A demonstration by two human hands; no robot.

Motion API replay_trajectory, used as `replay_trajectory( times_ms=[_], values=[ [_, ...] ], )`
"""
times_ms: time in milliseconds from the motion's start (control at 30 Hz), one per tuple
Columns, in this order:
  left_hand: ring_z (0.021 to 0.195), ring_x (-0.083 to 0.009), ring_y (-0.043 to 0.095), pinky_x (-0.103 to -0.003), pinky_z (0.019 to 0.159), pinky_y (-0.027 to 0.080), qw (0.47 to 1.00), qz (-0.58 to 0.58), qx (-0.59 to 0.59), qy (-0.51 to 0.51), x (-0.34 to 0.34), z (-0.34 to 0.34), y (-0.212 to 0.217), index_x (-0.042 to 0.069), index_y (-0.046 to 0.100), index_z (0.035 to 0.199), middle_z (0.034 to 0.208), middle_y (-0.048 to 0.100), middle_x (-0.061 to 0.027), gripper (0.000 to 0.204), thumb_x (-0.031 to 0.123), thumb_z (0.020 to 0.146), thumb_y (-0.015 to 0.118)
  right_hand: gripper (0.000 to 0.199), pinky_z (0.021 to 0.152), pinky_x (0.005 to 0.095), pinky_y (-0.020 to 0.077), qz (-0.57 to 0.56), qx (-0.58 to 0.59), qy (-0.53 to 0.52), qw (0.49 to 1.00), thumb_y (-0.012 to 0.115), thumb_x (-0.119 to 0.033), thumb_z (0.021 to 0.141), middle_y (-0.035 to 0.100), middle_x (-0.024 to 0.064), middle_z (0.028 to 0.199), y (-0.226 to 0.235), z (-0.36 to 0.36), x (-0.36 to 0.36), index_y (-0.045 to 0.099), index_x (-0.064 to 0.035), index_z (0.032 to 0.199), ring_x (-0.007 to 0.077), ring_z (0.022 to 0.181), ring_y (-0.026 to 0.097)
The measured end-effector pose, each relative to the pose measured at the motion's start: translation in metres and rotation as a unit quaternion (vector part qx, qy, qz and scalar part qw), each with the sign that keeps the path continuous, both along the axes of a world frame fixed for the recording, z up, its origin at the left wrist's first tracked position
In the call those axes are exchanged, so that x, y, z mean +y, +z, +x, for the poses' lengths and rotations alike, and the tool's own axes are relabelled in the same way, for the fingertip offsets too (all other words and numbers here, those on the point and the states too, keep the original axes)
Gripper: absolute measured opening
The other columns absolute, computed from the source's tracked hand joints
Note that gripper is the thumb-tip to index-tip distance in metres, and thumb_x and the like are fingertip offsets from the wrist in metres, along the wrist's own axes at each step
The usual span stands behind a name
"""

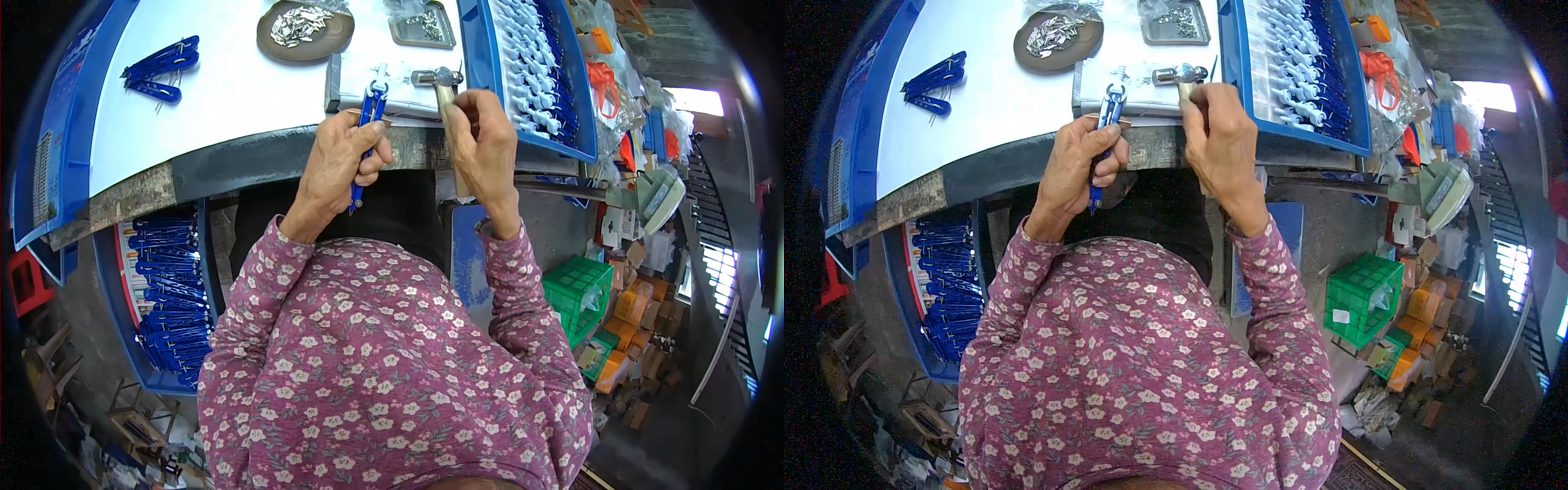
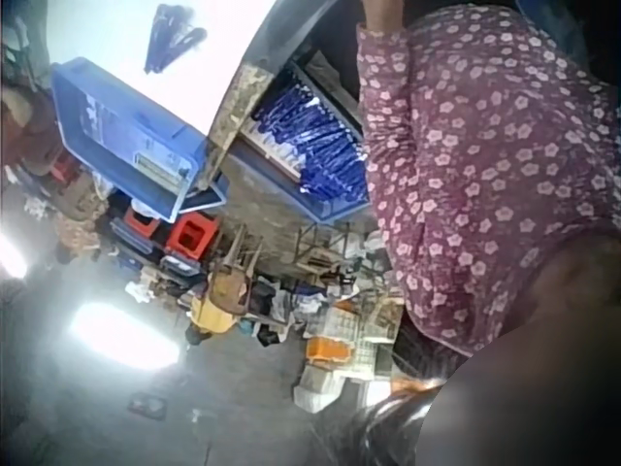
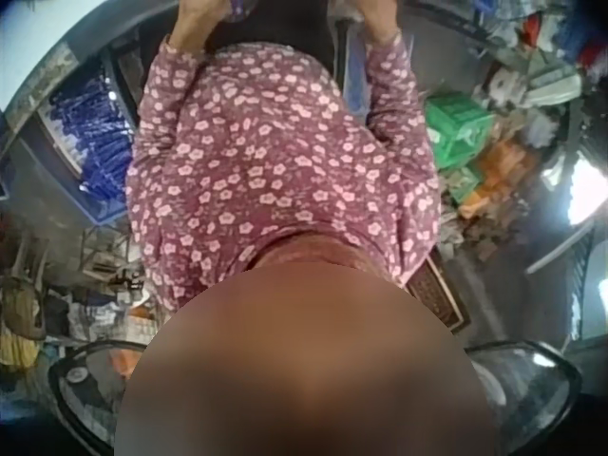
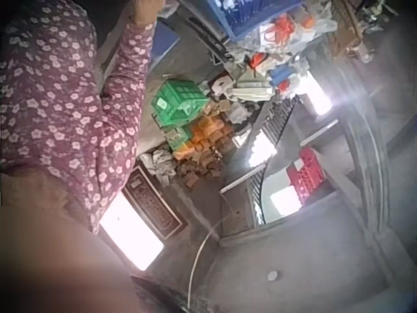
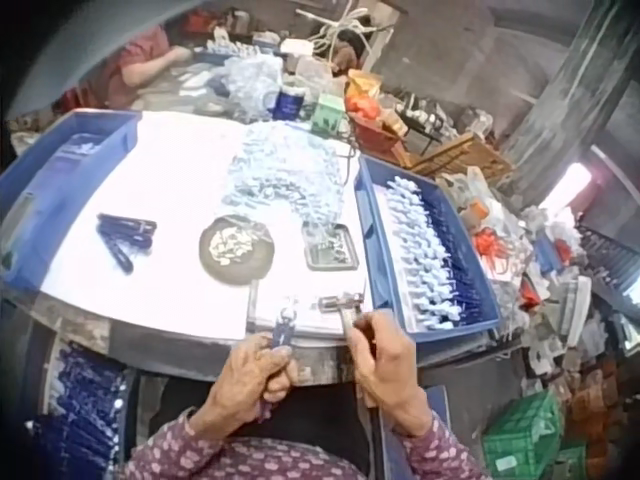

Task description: Manually assembling small blue hand tools by inserting metal components and tapping them into place with a hammer.

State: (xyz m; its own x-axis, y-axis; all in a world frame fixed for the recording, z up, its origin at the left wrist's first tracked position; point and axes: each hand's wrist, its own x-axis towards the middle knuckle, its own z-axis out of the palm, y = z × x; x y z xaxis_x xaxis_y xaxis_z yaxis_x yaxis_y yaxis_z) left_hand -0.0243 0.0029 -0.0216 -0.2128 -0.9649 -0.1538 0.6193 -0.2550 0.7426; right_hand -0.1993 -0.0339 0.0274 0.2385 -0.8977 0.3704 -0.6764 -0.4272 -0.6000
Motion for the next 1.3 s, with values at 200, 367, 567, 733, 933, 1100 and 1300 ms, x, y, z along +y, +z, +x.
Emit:
replay_trajectory(
  times_ms=[200, 367, 567, 733, 933, 1100, 1300],
  values=[
    [0.044, -0.0016, 0.039, -0.013, 0.034, 0.031, 0.998, 0.019, 0.032, -0.041, -0.005, 0.004, 0.001, -0.004, 0.049, 0.093, 0.066, 0.055, -0.0059, 0.018, 0.013, 0.089, 0.049, 0.019, 0.054, 0.0273, 0.0450, -0.073, 0.151, -0.043, 0.985, 0.055, -0.007, 0.083, 0.057, 0.0136, 0.082, -0.015, -0.015, 0.023, 0.050, 0.0041, 0.098, 0.0181, 0.060, 0.056],
    [0.045, -0.0024, 0.039, -0.013, 0.034, 0.030, 0.998, 0.046, 0.016, -0.044, -0.008, 0.005, 0.006, -0.007, 0.048, 0.098, 0.067, 0.055, -0.0068, 0.021, 0.012, 0.088, 0.049, 0.026, 0.053, 0.0229, 0.0453, 0.315, -0.233, -0.051, 0.919, 0.054, -0.015, 0.086, 0.058, 0.0104, 0.079, -0.009, -0.019, 0.029, 0.050, 0.0051, 0.101, 0.0119, 0.060, 0.053],
    [0.046, -0.0037, 0.040, -0.014, 0.035, 0.031, 0.992, 0.077, 0.065, -0.074, -0.015, 0.010, 0.014, -0.011, 0.046, 0.102, 0.069, 0.055, -0.0086, 0.026, 0.010, 0.088, 0.049, 0.028, 0.043, 0.0171, 0.0388, 0.501, -0.466, 0.030, 0.729, 0.049, -0.018, 0.089, 0.056, 0.0083, 0.074, -0.008, -0.021, 0.025, 0.051, 0.0060, 0.101, 0.0071, 0.055, 0.048],
    [0.046, -0.0040, 0.040, -0.015, 0.035, 0.030, 0.991, 0.081, 0.072, -0.076, -0.017, 0.008, 0.014, -0.013, 0.045, 0.103, 0.069, 0.055, -0.0089, 0.027, 0.009, 0.088, 0.049, 0.027, 0.038, 0.0148, 0.0324, 0.474, -0.454, 0.005, 0.754, 0.049, -0.019, 0.089, 0.055, 0.0067, 0.070, -0.010, -0.019, 0.025, 0.052, 0.0056, 0.099, 0.0054, 0.049, 0.044],
    [0.046, -0.0032, 0.040, -0.014, 0.034, 0.031, 0.995, 0.071, 0.005, -0.072, -0.016, 0.005, 0.012, -0.011, 0.047, 0.099, 0.067, 0.055, -0.0086, 0.025, 0.011, 0.088, 0.051, 0.025, 0.035, 0.0158, 0.0276, 0.348, -0.290, -0.029, 0.891, 0.048, -0.023, 0.091, 0.051, 0.0030, 0.062, -0.001, -0.011, 0.032, 0.054, 0.0015, 0.096, 0.0033, 0.045, 0.041],
    [0.046, -0.0030, 0.041, -0.014, 0.034, 0.032, 0.996, 0.053, -0.017, -0.065, -0.014, 0.006, 0.008, -0.011, 0.048, 0.097, 0.067, 0.055, -0.0083, 0.025, 0.013, 0.088, 0.051, 0.022, 0.039, 0.0159, 0.0277, 0.166, -0.127, 0.006, 0.978, 0.048, -0.020, 0.091, 0.051, 0.0012, 0.062, 0.011, -0.005, 0.036, 0.054, 0.0014, 0.096, 0.0014, 0.047, 0.039],
    [0.046, -0.0030, 0.041, -0.014, 0.034, 0.033, 0.996, 0.046, -0.005, -0.072, -0.015, 0.006, 0.004, -0.011, 0.048, 0.098, 0.066, 0.055, -0.0083, 0.026, 0.013, 0.088, 0.051, 0.019, 0.045, 0.0196, 0.0337, 0.006, -0.055, 0.016, 0.998, 0.049, -0.015, 0.090, 0.051, 0.0016, 0.063, 0.010, -0.002, 0.041, 0.054, 0.0022, 0.096, 0.0048, 0.051, 0.043]
  ],
)
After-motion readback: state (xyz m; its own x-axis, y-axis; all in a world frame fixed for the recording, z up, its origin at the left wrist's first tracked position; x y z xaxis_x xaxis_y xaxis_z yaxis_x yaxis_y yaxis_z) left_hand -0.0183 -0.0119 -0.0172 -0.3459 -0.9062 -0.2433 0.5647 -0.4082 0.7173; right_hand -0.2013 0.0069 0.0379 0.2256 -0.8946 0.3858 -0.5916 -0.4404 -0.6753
